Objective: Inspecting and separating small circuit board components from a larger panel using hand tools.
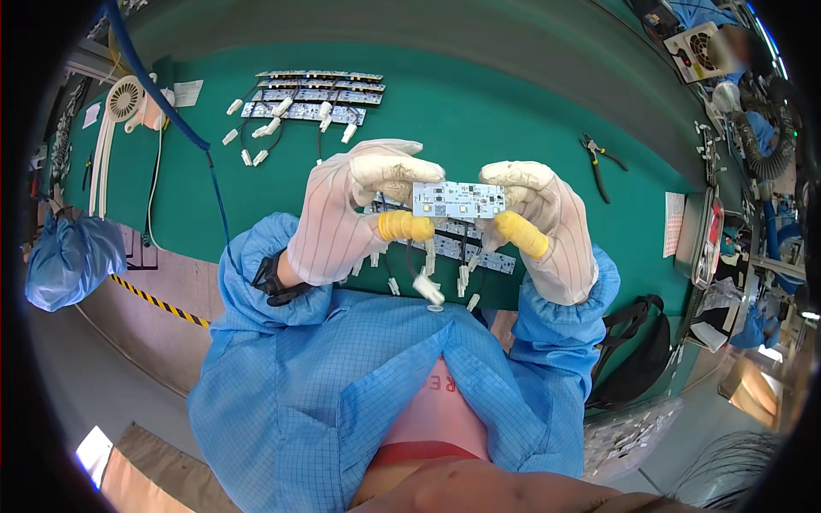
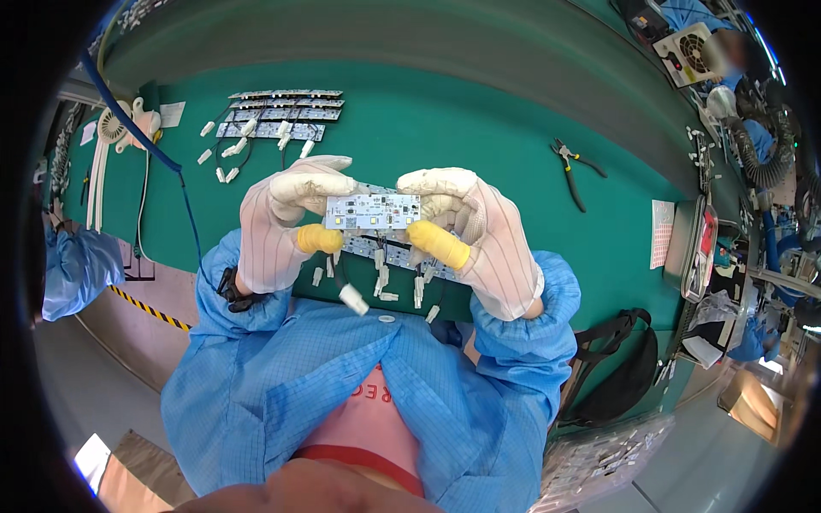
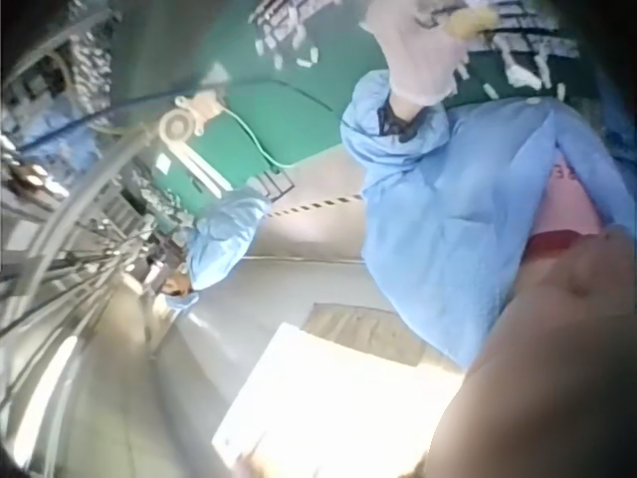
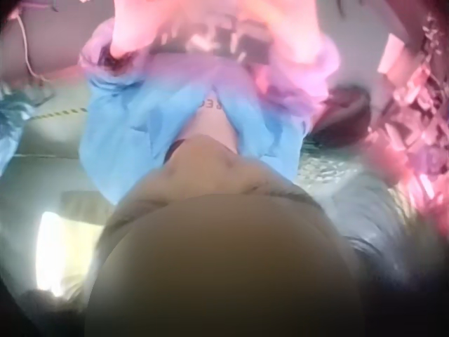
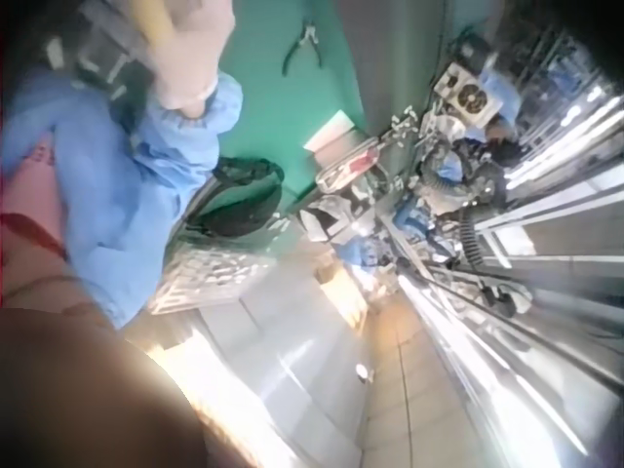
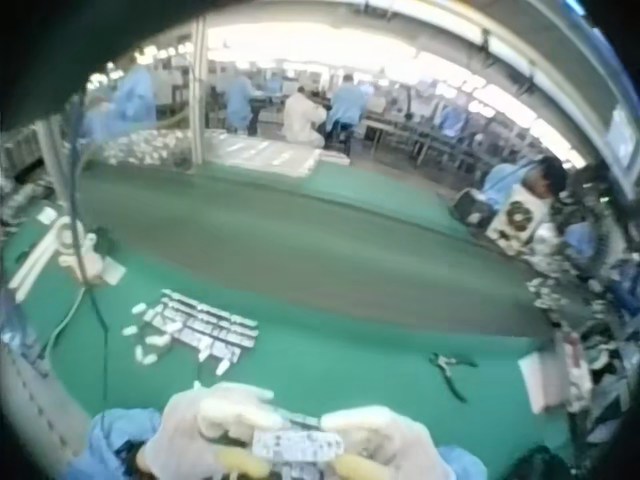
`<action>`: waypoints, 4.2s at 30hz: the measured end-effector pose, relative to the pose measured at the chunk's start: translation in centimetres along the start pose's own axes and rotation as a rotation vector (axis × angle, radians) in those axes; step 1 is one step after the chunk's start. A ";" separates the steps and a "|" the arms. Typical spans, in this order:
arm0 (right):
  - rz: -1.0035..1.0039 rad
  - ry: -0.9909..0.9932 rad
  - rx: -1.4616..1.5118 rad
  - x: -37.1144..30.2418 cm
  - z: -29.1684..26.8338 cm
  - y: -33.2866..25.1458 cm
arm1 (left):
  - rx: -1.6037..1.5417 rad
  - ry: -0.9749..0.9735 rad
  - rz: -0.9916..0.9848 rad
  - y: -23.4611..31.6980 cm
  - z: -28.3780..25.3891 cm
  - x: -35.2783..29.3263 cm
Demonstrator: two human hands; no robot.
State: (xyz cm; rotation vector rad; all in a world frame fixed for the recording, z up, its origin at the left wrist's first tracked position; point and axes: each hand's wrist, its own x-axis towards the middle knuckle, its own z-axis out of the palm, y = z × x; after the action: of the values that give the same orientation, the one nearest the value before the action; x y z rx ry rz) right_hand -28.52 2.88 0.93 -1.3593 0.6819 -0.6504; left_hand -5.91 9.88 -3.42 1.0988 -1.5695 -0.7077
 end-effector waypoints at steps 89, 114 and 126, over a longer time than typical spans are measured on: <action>-0.124 0.146 -0.129 -1.8 -5.1 0.0 | -0.027 -0.084 -0.063 -0.2 -2.8 -0.7; -0.154 0.237 -0.052 -2.0 -3.7 -0.6 | -0.273 0.212 -0.103 0.9 -2.8 -1.2; -0.097 0.186 -0.038 -2.1 -3.4 -1.1 | -0.185 0.224 -0.134 0.0 -3.6 -1.4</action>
State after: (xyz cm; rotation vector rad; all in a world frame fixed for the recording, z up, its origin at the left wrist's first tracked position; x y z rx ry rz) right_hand -32.53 2.16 1.92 -1.3844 0.7834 -0.8528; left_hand -2.39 11.46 -2.96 1.1111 -1.2247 -0.7751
